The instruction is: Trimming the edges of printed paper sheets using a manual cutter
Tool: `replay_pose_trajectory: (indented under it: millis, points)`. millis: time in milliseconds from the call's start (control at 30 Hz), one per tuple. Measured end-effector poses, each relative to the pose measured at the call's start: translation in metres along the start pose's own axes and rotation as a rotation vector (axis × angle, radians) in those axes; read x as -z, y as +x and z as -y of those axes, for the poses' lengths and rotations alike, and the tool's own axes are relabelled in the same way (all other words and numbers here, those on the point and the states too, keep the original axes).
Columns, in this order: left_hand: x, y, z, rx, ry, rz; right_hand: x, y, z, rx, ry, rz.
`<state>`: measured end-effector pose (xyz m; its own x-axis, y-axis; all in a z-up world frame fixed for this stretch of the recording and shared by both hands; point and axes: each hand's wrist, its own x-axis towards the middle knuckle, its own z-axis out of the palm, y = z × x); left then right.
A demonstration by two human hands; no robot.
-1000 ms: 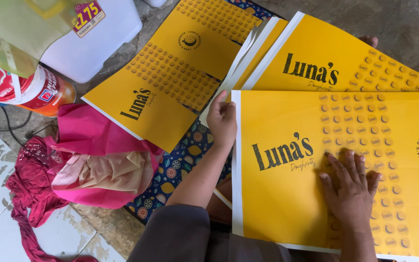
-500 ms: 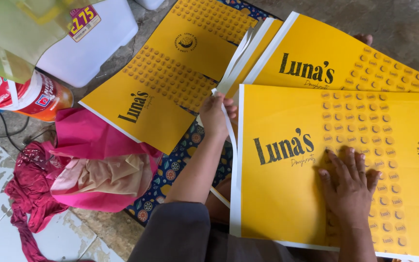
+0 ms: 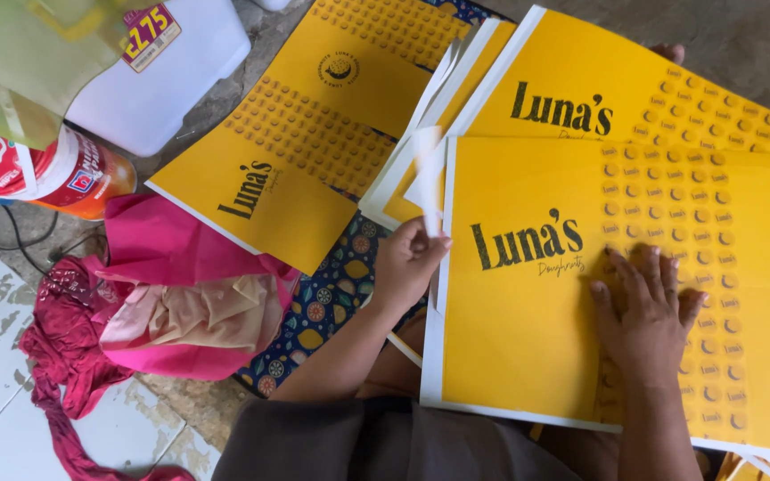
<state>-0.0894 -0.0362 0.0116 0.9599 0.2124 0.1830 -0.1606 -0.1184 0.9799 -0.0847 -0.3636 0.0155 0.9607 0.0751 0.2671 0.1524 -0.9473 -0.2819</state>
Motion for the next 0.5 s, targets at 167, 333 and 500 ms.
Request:
replay_pose_trajectory:
  millis: [167,333,500]
  points:
    - [0.012,-0.016,0.015,-0.001,0.068,-0.061,-0.004,0.0,-0.004,0.009,0.014,-0.027]
    - [0.006,-0.023,0.023,0.257,-0.033,-0.008,-0.007,0.0,-0.005,-0.016,0.017,-0.002]
    - [-0.001,-0.014,0.028,0.238,-0.01,-0.058,-0.005,-0.001,-0.002,0.003,0.017,-0.007]
